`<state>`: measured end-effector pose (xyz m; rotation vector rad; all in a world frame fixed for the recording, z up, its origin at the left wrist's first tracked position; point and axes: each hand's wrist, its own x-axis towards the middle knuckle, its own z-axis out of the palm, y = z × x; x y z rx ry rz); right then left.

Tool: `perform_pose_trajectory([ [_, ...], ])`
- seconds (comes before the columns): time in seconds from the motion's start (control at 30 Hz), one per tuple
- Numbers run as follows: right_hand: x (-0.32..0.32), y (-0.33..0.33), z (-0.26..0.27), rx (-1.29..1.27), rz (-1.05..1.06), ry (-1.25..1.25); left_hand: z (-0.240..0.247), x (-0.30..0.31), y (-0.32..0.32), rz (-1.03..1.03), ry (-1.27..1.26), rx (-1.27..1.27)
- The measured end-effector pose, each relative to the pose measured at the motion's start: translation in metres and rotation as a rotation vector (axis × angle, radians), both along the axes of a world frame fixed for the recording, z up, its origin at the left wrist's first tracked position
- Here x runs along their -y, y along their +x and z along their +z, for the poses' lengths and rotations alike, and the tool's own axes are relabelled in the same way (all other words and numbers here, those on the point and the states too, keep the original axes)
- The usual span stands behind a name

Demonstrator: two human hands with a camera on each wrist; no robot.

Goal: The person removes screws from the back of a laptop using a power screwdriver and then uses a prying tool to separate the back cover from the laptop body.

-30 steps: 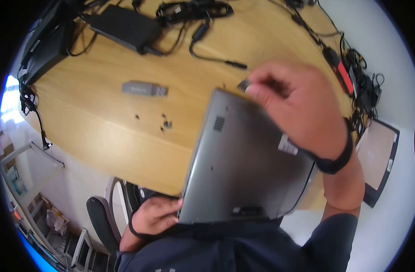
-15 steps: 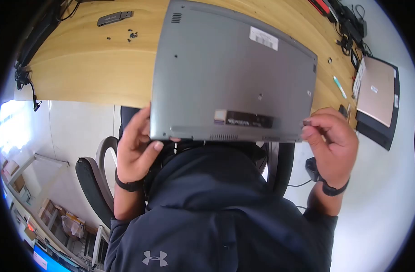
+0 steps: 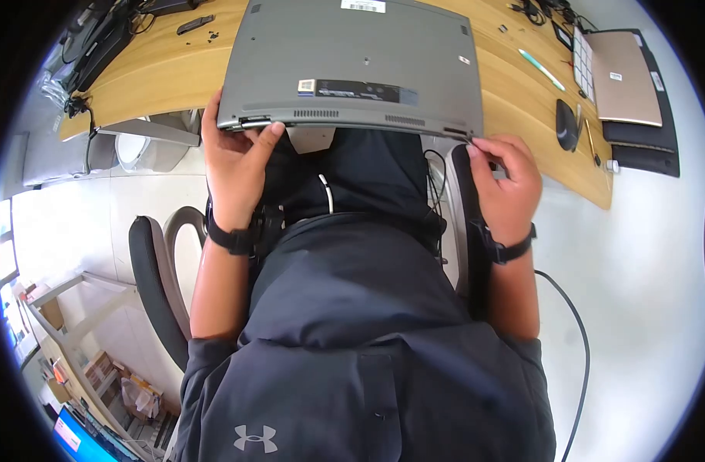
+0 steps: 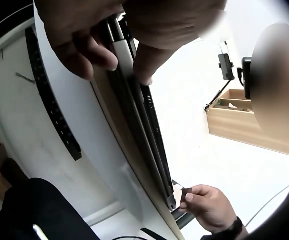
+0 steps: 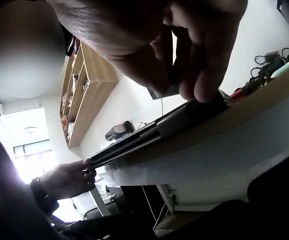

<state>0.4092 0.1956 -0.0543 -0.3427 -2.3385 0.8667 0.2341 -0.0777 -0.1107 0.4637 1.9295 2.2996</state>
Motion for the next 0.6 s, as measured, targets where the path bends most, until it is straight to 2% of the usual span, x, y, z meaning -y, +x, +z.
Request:
perform_pose_trajectory([
  [0.13, -0.004, 0.008, -0.007, -0.119, -0.012, -0.072, -0.007, -0.001, 0.004, 0.014, 0.015, -0.036],
  [0.23, -0.008, 0.013, 0.0, -0.177, 0.005, -0.078, -0.009, -0.004, 0.008, 0.131, 0.057, 0.03],
  [0.27, -0.01, 0.016, 0.003, -0.202, -0.004, -0.076, -0.014, -0.001, 0.006, 0.121, 0.059, 0.006],
  [0.33, -0.015, 0.02, 0.008, -0.179, 0.008, -0.033, -0.018, 0.006, 0.006, 0.023, -0.023, 0.185],
  [0.4, -0.026, 0.029, 0.012, -0.182, -0.002, -0.048, -0.003, -0.004, 0.024, 0.015, -0.069, 0.197],
  [0.47, -0.037, 0.03, 0.01, -0.155, 0.111, 0.0, 0.012, -0.008, 0.028, -0.353, -0.227, 0.417],
  [0.5, -0.04, 0.028, 0.007, -0.123, 0.158, -0.019, 0.013, -0.015, 0.029, -0.487, -0.269, 0.353],
  [0.53, -0.043, 0.027, 0.005, -0.127, 0.161, -0.019, 0.015, -0.024, 0.032, -0.483, -0.27, 0.35],
  [0.6, -0.047, 0.023, -0.001, -0.087, 0.222, 0.133, 0.028, -0.046, 0.039, -0.626, -0.02, 0.417],
])
